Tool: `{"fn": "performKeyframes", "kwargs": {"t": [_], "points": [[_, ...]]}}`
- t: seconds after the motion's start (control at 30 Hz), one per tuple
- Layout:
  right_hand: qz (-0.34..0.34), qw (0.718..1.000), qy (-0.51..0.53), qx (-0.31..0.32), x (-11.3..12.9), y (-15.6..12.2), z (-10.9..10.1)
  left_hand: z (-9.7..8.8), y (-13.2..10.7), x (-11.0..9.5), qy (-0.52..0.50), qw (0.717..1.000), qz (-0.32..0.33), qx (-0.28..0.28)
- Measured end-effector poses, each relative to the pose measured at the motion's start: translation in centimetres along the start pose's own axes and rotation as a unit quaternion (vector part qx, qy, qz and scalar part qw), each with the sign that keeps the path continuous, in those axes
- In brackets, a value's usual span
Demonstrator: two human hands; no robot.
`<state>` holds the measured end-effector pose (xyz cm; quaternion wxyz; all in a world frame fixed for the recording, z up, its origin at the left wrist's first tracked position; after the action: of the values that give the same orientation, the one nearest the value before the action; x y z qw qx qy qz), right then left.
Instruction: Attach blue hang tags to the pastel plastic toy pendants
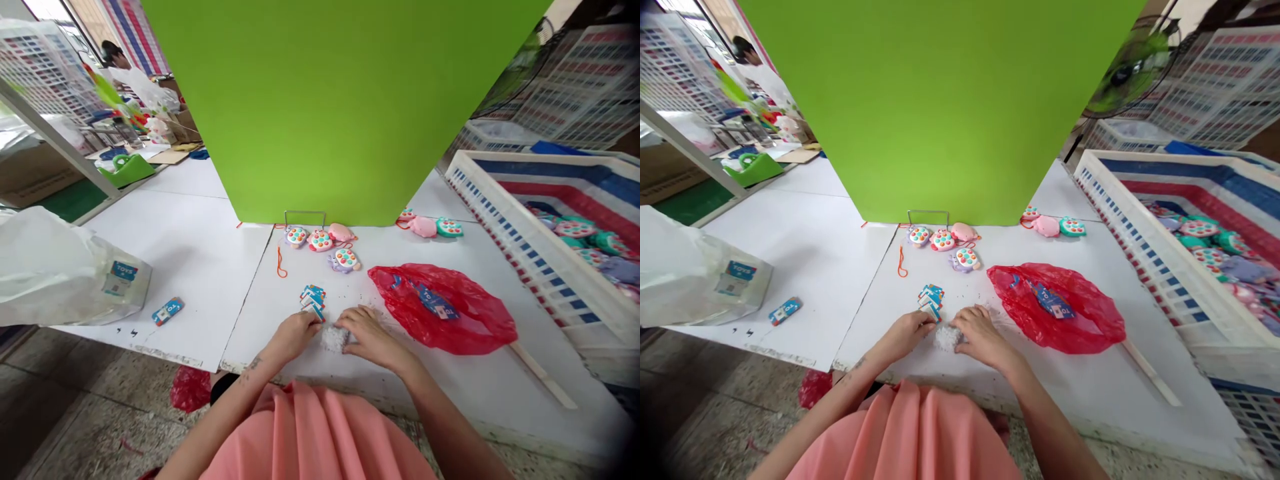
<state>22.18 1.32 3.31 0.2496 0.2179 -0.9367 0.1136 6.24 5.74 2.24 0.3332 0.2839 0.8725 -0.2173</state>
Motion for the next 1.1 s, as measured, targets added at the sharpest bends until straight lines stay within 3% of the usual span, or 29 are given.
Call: {"fn": "performKeyframes", "kwargs": {"t": [0.13,0.3,0.5,0.8,1.1], "points": [[0.017,0.999,0.024,-0.016,-0.3,0.3,0.2,0.8,-0.4,0.3,-0.047,0.998,-0.001,0.047],[0.019,0.996,0.08,-0.032,0.5,0.9,0.2,0.9,0.0,1.1,-0.063,0.998,-0.006,0.019],[0.012,0.979,0.2,-0.046,2.4,2.7,2.2,0.8,0.5,1.3,-0.114,0.993,-0.002,-0.003],[0.037,0.972,0.208,-0.1,1.6,3.6,3.0,-1.1,-0.1,0.3,0.067,0.994,-0.002,-0.082],[0.052,0.967,0.226,-0.103,0.9,3.4,3.3,-2.5,0.0,0.3,0.102,0.989,-0.015,-0.109]]}}
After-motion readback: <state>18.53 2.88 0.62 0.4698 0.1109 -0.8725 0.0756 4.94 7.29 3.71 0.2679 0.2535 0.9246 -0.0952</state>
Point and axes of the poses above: each hand's wrist, its own y-axis towards the middle knuckle, its own z-axis out of the palm, x = y × z, the point moved 5 cm from there along y, towards the middle knuckle, and after that the axes turned 2 degrees about x, right-handed, at the moved point
